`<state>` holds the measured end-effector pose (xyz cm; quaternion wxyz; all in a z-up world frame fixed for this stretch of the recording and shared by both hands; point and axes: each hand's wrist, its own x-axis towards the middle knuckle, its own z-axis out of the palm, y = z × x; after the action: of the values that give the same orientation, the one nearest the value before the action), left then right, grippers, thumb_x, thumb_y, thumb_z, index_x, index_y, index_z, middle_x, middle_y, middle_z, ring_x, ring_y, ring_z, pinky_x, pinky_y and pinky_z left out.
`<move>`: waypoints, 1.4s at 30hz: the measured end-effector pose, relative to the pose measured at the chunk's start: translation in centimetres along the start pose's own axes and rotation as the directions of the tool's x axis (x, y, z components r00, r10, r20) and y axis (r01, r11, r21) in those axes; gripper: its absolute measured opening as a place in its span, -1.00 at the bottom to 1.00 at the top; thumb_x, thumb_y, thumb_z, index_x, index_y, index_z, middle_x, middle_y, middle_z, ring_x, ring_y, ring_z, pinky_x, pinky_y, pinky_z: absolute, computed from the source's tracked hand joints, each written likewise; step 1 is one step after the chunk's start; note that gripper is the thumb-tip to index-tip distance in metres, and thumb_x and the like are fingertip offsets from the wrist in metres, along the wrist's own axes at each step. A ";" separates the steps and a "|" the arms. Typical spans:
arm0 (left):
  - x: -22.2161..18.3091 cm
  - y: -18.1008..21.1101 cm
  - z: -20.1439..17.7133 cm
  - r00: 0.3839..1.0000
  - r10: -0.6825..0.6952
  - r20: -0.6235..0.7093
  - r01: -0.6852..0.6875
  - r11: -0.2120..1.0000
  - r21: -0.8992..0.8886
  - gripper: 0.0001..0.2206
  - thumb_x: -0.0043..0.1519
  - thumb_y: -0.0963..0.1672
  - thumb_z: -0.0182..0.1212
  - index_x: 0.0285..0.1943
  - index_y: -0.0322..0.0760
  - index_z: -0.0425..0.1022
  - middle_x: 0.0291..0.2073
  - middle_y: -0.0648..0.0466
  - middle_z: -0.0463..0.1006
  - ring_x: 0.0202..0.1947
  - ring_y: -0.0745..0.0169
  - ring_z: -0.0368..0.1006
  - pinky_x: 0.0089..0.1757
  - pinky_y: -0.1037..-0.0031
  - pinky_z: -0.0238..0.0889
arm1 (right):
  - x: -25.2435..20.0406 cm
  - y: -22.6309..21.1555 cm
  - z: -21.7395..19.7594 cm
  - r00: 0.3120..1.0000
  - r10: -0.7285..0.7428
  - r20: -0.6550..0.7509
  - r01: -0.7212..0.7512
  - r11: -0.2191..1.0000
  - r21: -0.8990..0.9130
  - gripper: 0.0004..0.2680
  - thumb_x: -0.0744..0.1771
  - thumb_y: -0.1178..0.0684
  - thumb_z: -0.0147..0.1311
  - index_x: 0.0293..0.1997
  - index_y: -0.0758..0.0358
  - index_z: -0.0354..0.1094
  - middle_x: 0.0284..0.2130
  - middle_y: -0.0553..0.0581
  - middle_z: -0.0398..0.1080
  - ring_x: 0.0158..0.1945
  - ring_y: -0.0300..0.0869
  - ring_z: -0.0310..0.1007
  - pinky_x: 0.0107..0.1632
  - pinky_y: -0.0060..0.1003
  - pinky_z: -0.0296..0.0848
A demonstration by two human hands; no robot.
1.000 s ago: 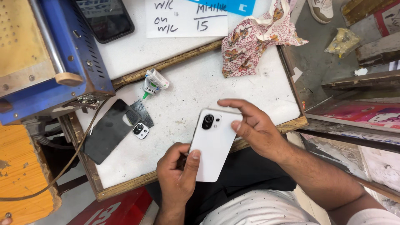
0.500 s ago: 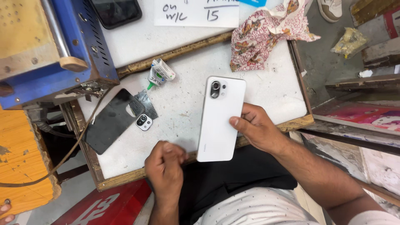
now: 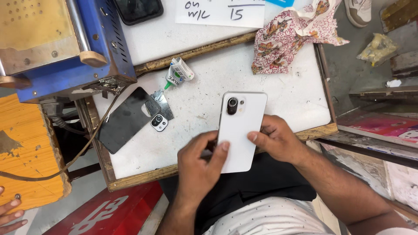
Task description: The person removes a blue protective film from a white smartphone back cover, places the cover onto the phone chassis, and secures it with rubber bands. The person then handles a blue plastic card and a tube of adhesive on the workbench.
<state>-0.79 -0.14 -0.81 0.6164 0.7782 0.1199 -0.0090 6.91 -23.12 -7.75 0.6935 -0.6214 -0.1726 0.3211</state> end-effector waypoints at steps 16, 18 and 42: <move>0.2 -1.4 0.0 0.958 -0.134 0.253 0.193 0.955 -0.225 -0.73 0.32 -0.07 0.24 -0.03 -0.43 0.61 -0.35 -0.01 0.68 -0.37 0.39 0.53 -0.33 0.55 0.40 | 0.4 -1.9 1.1 0.999 -0.002 0.038 0.006 0.994 -0.111 -0.77 0.40 0.03 0.09 0.02 0.44 0.47 -0.34 0.23 0.57 -0.28 -0.22 0.53 -0.22 -0.28 0.56; 0.0 -2.5 0.6 0.979 -0.079 0.186 0.147 0.909 -0.391 -0.69 0.34 -0.06 0.25 0.03 -0.46 0.56 -0.25 -0.01 0.64 -0.26 0.38 0.51 -0.22 0.54 0.40 | 0.3 -3.3 1.9 0.998 -0.060 -0.008 0.056 0.964 -0.261 -0.78 0.36 0.05 0.13 -0.02 0.44 0.50 -0.34 0.26 0.56 -0.29 -0.19 0.54 -0.23 -0.28 0.55; 0.8 -6.2 1.2 0.993 0.004 0.121 0.091 0.638 -0.765 -0.63 0.38 -0.02 0.20 0.15 -0.45 0.43 -0.06 -0.04 0.57 -0.01 0.24 0.48 0.06 0.35 0.37 | 1.4 -7.7 7.0 0.919 -0.381 -0.103 0.226 0.722 -0.654 -0.78 0.38 0.03 0.11 0.05 0.39 0.48 -0.07 0.32 0.57 -0.02 0.00 0.64 -0.08 -0.23 0.69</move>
<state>-1.10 0.15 -7.19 0.8938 0.4377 0.0964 -0.0154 5.28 -17.14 0.68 0.5036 -0.8127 -0.2887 0.0516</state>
